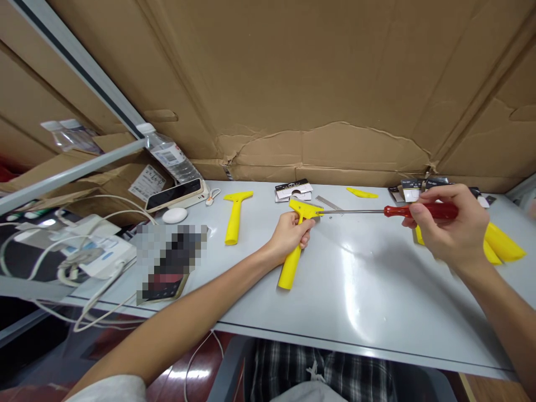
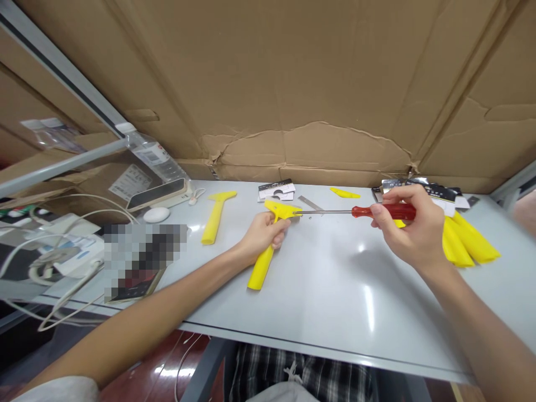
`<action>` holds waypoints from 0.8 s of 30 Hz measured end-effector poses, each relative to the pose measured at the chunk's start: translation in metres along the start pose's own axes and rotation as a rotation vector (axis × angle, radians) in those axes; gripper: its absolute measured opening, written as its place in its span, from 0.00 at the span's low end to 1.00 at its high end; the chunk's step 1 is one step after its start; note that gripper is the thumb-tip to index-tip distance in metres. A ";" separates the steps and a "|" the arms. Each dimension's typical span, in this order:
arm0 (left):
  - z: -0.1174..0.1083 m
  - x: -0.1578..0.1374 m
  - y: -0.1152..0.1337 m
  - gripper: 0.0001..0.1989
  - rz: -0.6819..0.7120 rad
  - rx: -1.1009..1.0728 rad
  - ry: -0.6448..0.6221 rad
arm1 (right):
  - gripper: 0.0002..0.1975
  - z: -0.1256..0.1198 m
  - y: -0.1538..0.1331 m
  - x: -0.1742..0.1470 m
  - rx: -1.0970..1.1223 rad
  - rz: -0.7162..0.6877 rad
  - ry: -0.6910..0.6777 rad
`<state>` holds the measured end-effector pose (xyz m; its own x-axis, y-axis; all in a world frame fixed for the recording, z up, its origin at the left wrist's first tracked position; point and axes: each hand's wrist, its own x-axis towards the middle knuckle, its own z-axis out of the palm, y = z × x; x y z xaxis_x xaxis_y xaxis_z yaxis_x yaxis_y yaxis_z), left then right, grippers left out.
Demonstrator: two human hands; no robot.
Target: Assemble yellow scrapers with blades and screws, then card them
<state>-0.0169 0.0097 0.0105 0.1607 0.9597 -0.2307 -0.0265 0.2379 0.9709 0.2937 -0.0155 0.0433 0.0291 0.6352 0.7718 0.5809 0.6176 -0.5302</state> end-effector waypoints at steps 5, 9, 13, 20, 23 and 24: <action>0.000 0.001 -0.001 0.13 -0.003 -0.002 0.000 | 0.25 0.001 -0.008 0.001 0.078 -0.014 -0.046; 0.000 0.001 -0.002 0.12 -0.003 0.001 -0.004 | 0.20 0.003 -0.008 -0.001 0.026 0.017 0.016; 0.000 0.001 -0.002 0.11 0.002 0.003 -0.002 | 0.19 0.002 -0.004 -0.002 0.017 -0.004 0.009; -0.001 0.001 -0.002 0.12 0.006 -0.010 0.002 | 0.24 0.004 -0.008 0.000 0.151 0.001 -0.022; -0.001 0.000 -0.001 0.12 0.001 0.001 -0.004 | 0.21 0.004 -0.005 -0.001 0.084 0.006 0.038; -0.001 0.000 -0.001 0.12 0.000 0.003 -0.005 | 0.19 0.003 -0.004 -0.001 0.049 0.002 0.036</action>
<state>-0.0176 0.0099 0.0092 0.1653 0.9589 -0.2305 -0.0232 0.2374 0.9711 0.2886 -0.0169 0.0434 0.0598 0.6201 0.7822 0.5403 0.6388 -0.5477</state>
